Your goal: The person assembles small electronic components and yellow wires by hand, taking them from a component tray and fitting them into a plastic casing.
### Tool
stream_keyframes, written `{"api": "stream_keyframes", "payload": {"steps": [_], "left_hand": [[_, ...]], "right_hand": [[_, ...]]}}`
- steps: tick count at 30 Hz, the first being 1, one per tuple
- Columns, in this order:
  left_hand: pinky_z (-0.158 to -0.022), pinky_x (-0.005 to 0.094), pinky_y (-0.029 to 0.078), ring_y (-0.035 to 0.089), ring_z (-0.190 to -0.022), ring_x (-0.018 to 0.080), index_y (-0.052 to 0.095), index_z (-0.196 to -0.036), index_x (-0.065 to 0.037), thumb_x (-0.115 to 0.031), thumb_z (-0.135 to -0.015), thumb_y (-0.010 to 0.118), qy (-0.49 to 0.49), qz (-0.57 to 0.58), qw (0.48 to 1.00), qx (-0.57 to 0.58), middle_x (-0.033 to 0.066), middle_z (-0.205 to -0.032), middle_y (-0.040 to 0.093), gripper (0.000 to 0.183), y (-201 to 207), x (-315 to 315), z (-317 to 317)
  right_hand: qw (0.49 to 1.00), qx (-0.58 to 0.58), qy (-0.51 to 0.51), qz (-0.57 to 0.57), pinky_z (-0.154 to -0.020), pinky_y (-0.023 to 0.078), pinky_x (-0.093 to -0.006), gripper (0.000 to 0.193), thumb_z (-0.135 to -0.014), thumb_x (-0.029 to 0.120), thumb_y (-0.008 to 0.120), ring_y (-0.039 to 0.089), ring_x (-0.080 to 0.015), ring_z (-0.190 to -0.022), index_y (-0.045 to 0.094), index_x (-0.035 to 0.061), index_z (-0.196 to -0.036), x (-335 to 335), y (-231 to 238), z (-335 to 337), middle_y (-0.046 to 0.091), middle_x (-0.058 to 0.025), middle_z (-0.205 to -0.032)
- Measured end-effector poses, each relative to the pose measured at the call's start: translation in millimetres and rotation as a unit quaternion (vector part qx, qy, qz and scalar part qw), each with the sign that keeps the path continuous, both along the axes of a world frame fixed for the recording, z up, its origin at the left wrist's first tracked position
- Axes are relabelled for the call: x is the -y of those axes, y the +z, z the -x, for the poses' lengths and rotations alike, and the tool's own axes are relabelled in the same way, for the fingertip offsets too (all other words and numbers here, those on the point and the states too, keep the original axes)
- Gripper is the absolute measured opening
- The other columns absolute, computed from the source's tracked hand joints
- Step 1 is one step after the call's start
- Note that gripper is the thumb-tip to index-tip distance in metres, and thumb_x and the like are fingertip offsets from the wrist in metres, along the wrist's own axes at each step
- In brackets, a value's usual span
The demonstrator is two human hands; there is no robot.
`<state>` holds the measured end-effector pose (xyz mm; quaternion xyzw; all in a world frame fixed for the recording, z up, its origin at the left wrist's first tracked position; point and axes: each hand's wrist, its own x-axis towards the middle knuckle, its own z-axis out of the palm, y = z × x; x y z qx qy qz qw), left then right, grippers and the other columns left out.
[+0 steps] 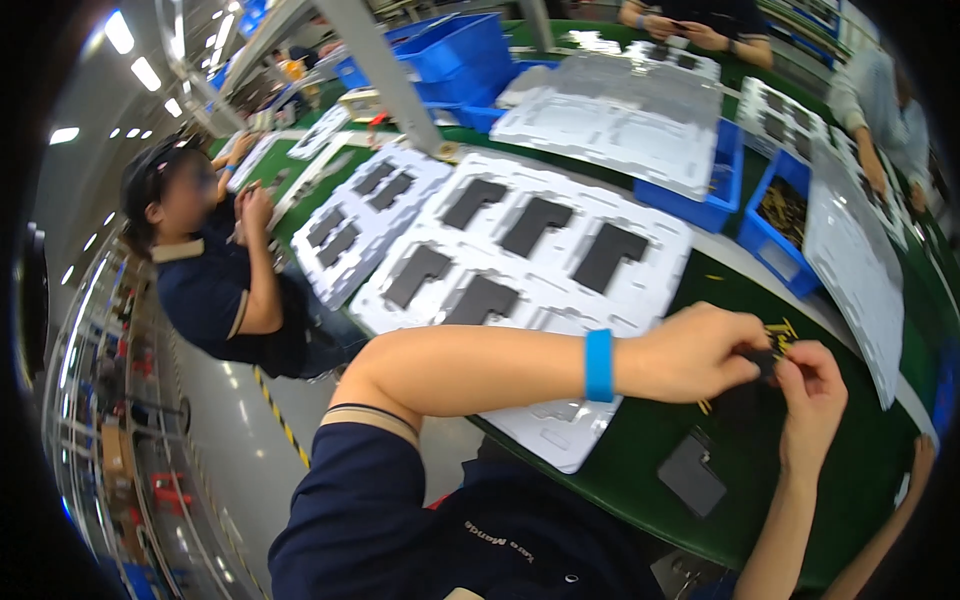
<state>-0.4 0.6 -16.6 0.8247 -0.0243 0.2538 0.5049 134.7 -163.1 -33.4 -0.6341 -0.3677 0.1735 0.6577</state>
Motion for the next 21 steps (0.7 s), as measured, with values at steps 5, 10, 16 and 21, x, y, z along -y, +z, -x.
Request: {"api": "stream_keyframes", "payload": {"steps": [5,10,16,21], "left_hand": [[-0.066,0.0388,0.051,0.065,-0.075,0.0351,0.061,-0.095,0.002,-0.008,-0.083,0.061,0.034,0.018,0.998,-0.057,0.0195,-0.082,0.066,0.016,6,-4,10],[-0.066,0.0394,0.05,0.064,-0.074,0.0355,0.061,-0.094,0.001,-0.009,-0.082,0.063,0.045,-0.036,0.998,-0.033,0.0188,-0.081,0.066,0.016,6,0,4],[-0.066,0.0395,0.05,0.065,-0.075,0.0352,0.061,-0.094,0.0,-0.009,-0.082,0.063,0.047,-0.035,0.998,-0.038,0.0181,-0.08,0.066,0.016,4,-1,6],[-0.067,0.0393,0.051,0.065,-0.075,0.0348,0.062,-0.094,0.0,-0.009,-0.082,0.063,0.056,-0.036,0.997,-0.044,0.0181,-0.081,0.066,0.015,6,-4,10]], "right_hand": [[0.998,-0.027,0.048,-0.019,-0.064,0.049,-0.0236,0.013,-0.085,0.002,0.063,0.057,-0.0105,-0.068,0.062,-0.0018,-0.098,-13,4,13,0.057,-0.0048,-0.085],[0.998,-0.061,0.01,0.0,-0.065,0.051,-0.024,0.015,-0.087,0.003,0.062,0.058,-0.0099,-0.067,0.06,-0.0023,-0.1,-7,8,14,0.06,-0.0053,-0.082],[0.999,-0.035,0.026,-0.019,-0.064,0.05,-0.0225,0.011,-0.088,0.003,0.06,0.056,-0.0088,-0.067,0.059,-0.0011,-0.098,-15,13,24,0.058,-0.0034,-0.083],[0.998,-0.047,0.046,0.005,-0.064,0.049,-0.0221,0.012,-0.088,0.003,0.06,0.055,-0.0082,-0.067,0.057,-0.0013,-0.099,-17,10,21,0.057,-0.0034,-0.084]]}}
